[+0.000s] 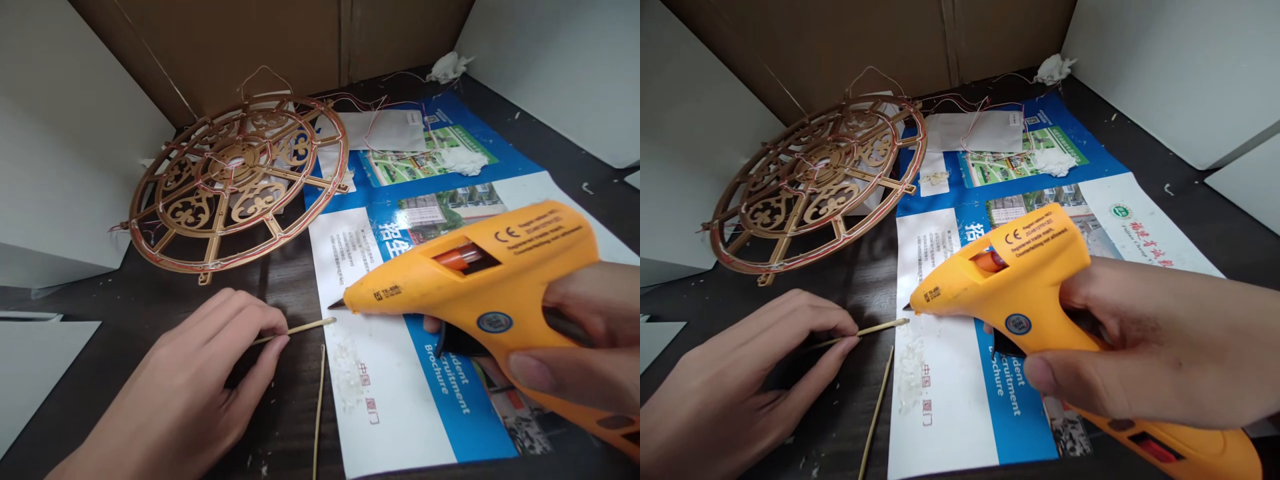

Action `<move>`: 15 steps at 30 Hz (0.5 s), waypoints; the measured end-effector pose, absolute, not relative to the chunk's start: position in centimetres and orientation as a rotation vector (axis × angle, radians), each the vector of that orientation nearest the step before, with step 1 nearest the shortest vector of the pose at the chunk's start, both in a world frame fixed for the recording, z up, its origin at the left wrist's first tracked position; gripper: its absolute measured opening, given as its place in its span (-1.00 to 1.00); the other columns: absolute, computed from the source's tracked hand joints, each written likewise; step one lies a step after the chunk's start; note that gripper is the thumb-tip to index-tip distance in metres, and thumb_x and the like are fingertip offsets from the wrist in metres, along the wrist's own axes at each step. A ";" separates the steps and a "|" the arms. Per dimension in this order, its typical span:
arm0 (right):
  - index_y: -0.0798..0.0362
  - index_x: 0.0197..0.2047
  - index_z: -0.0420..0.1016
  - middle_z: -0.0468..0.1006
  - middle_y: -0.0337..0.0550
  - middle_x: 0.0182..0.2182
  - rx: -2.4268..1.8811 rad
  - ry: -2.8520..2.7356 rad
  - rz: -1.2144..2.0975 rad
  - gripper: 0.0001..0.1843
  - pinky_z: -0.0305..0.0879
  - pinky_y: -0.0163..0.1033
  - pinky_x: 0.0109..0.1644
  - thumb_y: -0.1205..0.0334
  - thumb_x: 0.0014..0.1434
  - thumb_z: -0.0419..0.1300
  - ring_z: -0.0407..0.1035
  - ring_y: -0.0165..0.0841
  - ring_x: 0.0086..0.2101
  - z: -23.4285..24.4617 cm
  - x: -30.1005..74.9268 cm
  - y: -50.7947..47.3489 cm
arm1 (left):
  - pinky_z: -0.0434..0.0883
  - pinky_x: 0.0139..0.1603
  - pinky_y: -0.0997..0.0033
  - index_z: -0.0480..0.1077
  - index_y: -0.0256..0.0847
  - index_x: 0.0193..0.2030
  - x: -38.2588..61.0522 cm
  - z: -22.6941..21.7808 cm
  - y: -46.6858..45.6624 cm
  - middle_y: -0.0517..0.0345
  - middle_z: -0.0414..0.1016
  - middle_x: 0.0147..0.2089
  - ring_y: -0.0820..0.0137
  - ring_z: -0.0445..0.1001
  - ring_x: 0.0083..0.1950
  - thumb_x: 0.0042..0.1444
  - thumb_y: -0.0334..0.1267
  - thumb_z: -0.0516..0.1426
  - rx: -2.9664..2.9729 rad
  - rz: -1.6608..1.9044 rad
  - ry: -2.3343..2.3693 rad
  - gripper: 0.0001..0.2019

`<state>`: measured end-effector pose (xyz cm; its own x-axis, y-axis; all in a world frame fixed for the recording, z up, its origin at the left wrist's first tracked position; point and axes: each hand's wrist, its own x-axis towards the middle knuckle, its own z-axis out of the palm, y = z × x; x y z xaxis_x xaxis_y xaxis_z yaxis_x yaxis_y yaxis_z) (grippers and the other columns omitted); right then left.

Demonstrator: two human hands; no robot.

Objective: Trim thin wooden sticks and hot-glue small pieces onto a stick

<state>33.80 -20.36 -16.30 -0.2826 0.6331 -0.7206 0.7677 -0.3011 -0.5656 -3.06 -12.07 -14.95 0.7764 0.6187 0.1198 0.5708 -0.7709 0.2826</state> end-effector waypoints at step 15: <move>-0.15 -0.42 0.65 0.53 -0.13 -0.56 1.845 1.756 -1.693 -0.33 0.27 -0.42 -0.65 -0.58 0.05 0.13 0.40 -0.38 -0.59 -16.7 33.6 -19.9 | 0.37 -0.17 0.70 0.36 -0.02 0.00 -3.1 -14.5 -12.5 0.26 0.42 -0.08 0.60 0.48 -0.16 0.37 -0.38 0.07 2.656 0.228 0.868 -0.83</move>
<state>33.57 -19.91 -16.66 -0.2697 0.6456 -0.7145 0.7377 -0.3384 -0.5842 -3.13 -12.46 -14.51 0.8011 0.5967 0.0469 0.5429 -0.7573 0.3629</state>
